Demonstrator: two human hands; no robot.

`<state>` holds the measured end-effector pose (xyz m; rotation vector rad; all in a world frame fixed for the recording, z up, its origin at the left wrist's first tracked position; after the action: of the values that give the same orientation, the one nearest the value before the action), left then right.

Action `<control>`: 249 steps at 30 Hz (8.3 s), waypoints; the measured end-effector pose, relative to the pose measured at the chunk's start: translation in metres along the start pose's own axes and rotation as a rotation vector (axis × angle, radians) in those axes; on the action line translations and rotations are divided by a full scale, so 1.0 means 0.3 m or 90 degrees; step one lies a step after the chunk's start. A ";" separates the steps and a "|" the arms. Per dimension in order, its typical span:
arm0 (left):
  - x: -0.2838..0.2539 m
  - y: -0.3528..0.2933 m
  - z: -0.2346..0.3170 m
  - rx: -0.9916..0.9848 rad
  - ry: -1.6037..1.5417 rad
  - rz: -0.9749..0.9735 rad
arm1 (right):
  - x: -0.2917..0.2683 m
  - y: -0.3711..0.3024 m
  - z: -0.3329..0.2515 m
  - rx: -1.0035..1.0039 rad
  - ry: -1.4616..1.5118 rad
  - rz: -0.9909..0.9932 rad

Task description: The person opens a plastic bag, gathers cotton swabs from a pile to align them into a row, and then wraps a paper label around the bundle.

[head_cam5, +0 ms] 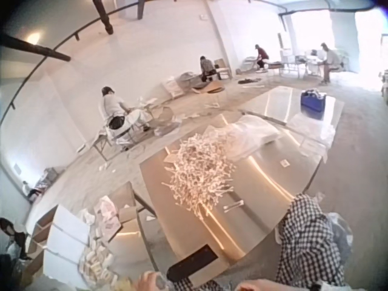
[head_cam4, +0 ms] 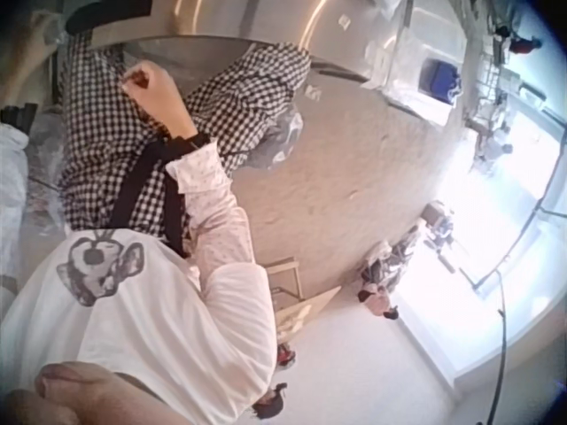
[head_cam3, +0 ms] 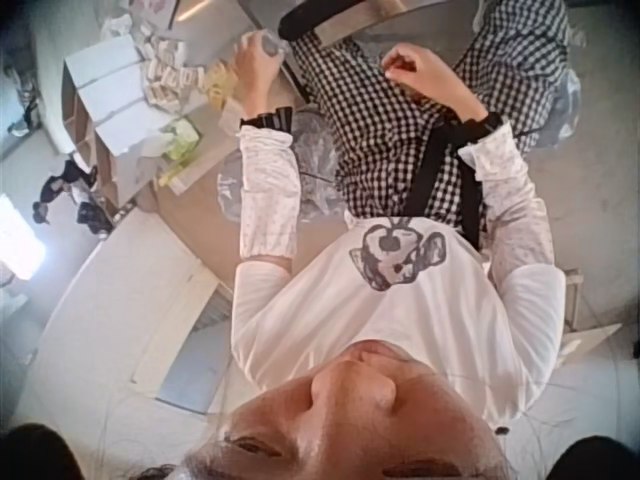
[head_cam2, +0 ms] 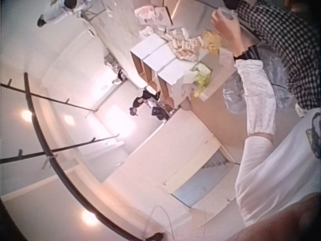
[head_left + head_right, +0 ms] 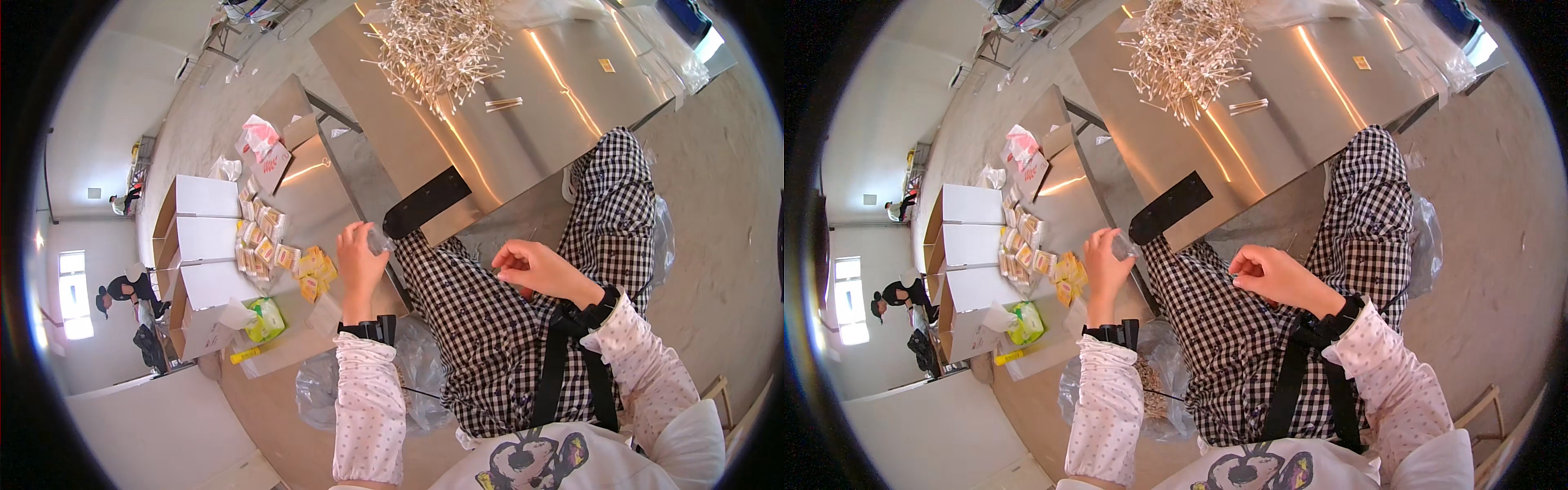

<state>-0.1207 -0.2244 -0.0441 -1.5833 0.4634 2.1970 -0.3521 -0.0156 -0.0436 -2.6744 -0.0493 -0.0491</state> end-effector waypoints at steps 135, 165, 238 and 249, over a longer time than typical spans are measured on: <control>0.195 0.404 0.673 -0.066 -0.319 0.129 | -0.520 0.311 -0.242 -0.444 -0.337 0.377; 0.148 0.242 0.684 0.101 -0.091 0.112 | -0.612 0.282 -0.267 -0.421 -0.457 0.547; 0.110 0.275 0.624 0.126 -0.141 0.053 | -0.469 0.309 -0.270 -0.549 -0.582 0.444; 0.141 0.372 0.542 0.004 -0.198 0.033 | -0.401 0.297 -0.280 -0.581 -0.601 0.382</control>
<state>-0.3214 -0.2381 -0.0302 -1.2065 0.4181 2.4214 -0.4707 -0.1361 -0.0138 -3.1241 0.6003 1.7230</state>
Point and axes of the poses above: each hand's wrist, its own y-axis towards the middle knuckle, its own x-axis out of the palm, z = x × y, the point moved 10 cm from there along y, towards the middle knuckle
